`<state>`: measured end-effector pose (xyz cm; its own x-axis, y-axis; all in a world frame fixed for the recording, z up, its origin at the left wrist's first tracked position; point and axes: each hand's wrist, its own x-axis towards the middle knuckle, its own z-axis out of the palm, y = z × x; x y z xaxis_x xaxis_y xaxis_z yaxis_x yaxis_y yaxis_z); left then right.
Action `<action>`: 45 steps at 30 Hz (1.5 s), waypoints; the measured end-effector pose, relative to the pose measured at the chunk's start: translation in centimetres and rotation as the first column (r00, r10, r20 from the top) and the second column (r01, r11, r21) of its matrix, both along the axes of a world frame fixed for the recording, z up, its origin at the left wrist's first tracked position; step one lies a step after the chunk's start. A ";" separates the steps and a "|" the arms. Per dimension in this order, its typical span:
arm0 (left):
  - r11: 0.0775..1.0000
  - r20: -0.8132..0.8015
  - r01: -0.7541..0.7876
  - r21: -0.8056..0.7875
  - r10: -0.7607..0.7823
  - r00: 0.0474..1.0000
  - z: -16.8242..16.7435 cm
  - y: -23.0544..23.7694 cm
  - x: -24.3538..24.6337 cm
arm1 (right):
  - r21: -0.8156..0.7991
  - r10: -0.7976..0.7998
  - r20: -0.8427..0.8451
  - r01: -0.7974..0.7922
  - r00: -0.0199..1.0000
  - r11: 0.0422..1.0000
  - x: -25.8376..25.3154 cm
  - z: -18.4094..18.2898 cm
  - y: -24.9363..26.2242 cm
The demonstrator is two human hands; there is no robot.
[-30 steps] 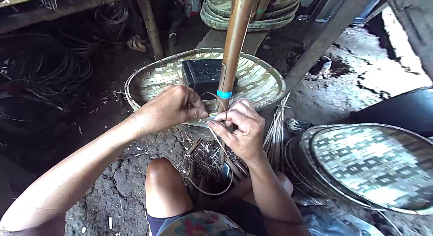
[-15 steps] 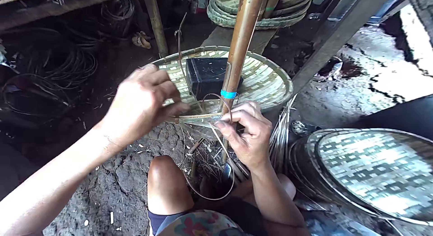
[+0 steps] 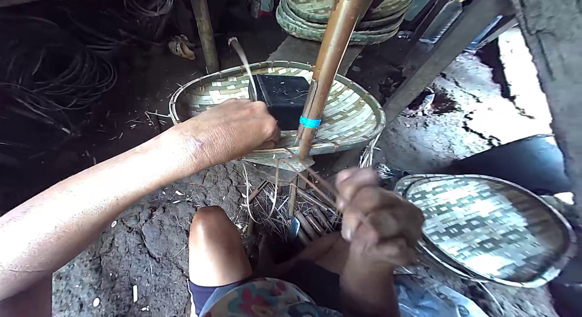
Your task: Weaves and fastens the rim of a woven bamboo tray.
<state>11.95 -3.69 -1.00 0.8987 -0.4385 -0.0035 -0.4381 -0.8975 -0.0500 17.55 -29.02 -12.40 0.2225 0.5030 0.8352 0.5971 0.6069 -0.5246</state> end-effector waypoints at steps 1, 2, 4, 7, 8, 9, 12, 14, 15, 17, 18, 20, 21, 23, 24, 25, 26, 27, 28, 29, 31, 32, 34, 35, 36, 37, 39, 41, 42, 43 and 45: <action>1.000 0.019 -0.024 0.017 0.024 1.000 -0.3 0.1 0.0 | -0.050 0.024 -0.157 -0.032 0.987 0.998 -0.2 -0.5 0.2; 0.997 0.045 -0.065 0.030 0.064 0.997 -0.5 0.2 0.0 | -0.165 -0.015 -0.291 -0.035 0.957 0.986 -0.4 -0.7 0.5; 0.964 0.075 -0.256 0.076 0.251 0.965 0.1 1.0 0.3 | -0.408 -0.130 -0.404 -0.052 0.905 0.912 -0.3 -0.4 1.4; 0.906 0.140 -0.419 0.066 0.407 0.902 0.8 3.0 1.5 | -0.442 -0.160 -0.327 0.000 0.931 0.897 0.3 0.0 2.7; 0.897 0.136 -0.433 0.085 0.420 0.897 0.7 2.8 1.5 | -0.371 -0.081 -0.258 -0.021 0.963 0.928 0.2 0.1 2.1; 0.894 0.132 -0.437 0.100 0.423 0.896 0.5 2.5 1.2 | -0.284 0.042 -0.150 -0.084 0.988 0.955 0.0 0.1 1.1; 0.881 0.134 -0.461 0.108 0.446 0.885 0.7 2.5 -0.2 | -0.051 0.368 0.011 -0.367 0.930 0.929 0.3 -0.1 -0.7; 0.832 0.167 -0.546 0.103 0.527 0.834 0.9 4.1 -0.7 | -0.053 0.339 -0.152 -0.350 0.928 0.935 0.8 -1.1 0.0; 0.777 0.228 -0.621 0.102 0.590 0.775 1.5 6.0 -0.6 | -0.120 0.245 -0.203 -0.272 0.948 0.955 1.3 -1.1 0.6; 0.675 0.382 -0.737 -0.029 0.689 0.616 3.0 11.0 -0.9 | -0.248 0.056 -0.228 -0.114 0.972 0.962 1.4 -1.3 2.4; 0.646 0.427 -0.755 -0.112 0.718 0.550 3.7 12.5 -1.3 | -0.272 0.002 -0.238 -0.068 0.971 0.960 1.0 -1.5 3.3; 0.602 0.403 -0.788 -0.125 0.757 0.515 4.3 11.3 -1.4 | -0.275 -0.093 -0.215 0.031 0.972 0.961 0.3 -1.4 4.3; 0.664 0.371 -0.737 -0.128 0.721 0.585 4.0 9.1 -1.6 | -0.270 -0.126 -0.196 0.070 0.972 0.960 0.1 -1.3 4.4; 0.873 0.336 -0.470 -0.131 0.485 0.807 2.9 4.2 -2.2 | -0.222 -0.133 -0.145 0.099 0.980 0.970 -0.4 -1.3 4.0; 0.955 0.332 -0.271 -0.120 0.296 0.896 1.9 2.5 -2.2 | -0.183 -0.103 -0.108 0.082 0.989 0.980 -0.7 -1.2 3.6; 0.992 0.320 -0.095 -0.081 0.116 0.940 0.7 1.6 -1.8 | -0.140 -0.057 -0.064 0.048 0.996 0.989 -1.2 -0.9 3.4; 0.999 0.272 0.012 -0.047 0.001 0.962 -0.3 1.2 -1.0 | -0.113 -0.025 -0.027 0.022 0.999 0.993 -1.4 -0.5 3.1; 0.999 0.178 0.044 -0.022 -0.039 0.983 -0.8 1.0 -0.2 | -0.109 -0.036 0.002 0.036 0.999 0.993 -1.5 -0.4 3.1; 0.999 0.088 0.039 -0.006 -0.038 0.995 -1.0 0.9 0.3 | -0.120 -0.079 0.016 0.081 0.997 0.989 -1.6 -0.5 3.2; 0.999 0.058 0.034 0.001 -0.034 0.998 -1.0 0.8 0.7 | -0.136 -0.138 0.031 0.141 0.990 0.981 -1.5 -0.7 3.4; 0.999 0.167 -0.035 0.037 0.028 0.986 -1.0 0.8 0.6 | -0.146 -0.289 0.110 0.303 0.951 0.942 -1.5 -0.8 4.0; 0.989 0.250 -0.132 0.062 0.113 0.962 -0.8 0.9 0.3 | -0.144 -0.397 0.201 0.428 0.895 0.892 -1.8 -0.8 4.6; 0.939 0.422 -0.343 0.023 0.302 0.855 -0.1 2.7 -0.6 | -0.093 -0.581 0.452 0.684 0.676 0.723 -2.4 -1.2 6.0; 0.904 0.485 -0.427 -0.025 0.384 0.786 0.2 3.8 -1.6 | -0.049 -0.621 0.544 0.760 0.564 0.648 -2.7 -1.6 6.7; 0.869 0.522 -0.487 -0.081 0.453 0.722 0.3 4.8 -3.1 | -0.012 -0.636 0.593 0.796 0.493 0.606 -2.9 -1.9 7.2; 0.836 0.540 -0.533 -0.132 0.512 0.668 -0.1 5.5 -5.1 | 0.002 -0.639 0.608 0.804 0.471 0.594 -3.1 -1.8 7.5; 0.756 0.509 -0.599 -0.264 0.636 0.580 -2.6 6.5 -9.7 | -0.031 -0.621 0.570 0.770 0.537 0.637 -3.4 -1.3 7.8; 0.677 0.429 -0.600 -0.427 0.736 0.525 -5.9 6.2 -13.9 | -0.087 -0.614 0.484 0.732 0.624 0.676 -3.8 -0.6 8.3; 0.651 0.382 -0.563 -0.510 0.757 0.530 -7.7 5.7 -15.3 | -0.097 -0.630 0.435 0.729 0.643 0.677 -4.2 -0.4 8.7; 0.612 0.307 -0.515 -0.600 0.771 0.557 -9.5 4.7 -16.2 | -0.103 -0.648 0.390 0.730 0.655 0.676 -4.5 -0.2 9.0; 0.427 0.089 -0.337 -0.839 0.719 0.689 -13.3 1.9 -15.3 | -0.140 -0.658 0.306 0.716 0.688 0.684 -4.9 0.1 9.4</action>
<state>-3.31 -1.81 -14.28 0.7693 0.4570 0.4465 0.0326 -0.7260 0.6869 12.61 -19.61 -12.35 0.4155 0.4608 0.7842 0.9068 -0.1429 -0.3965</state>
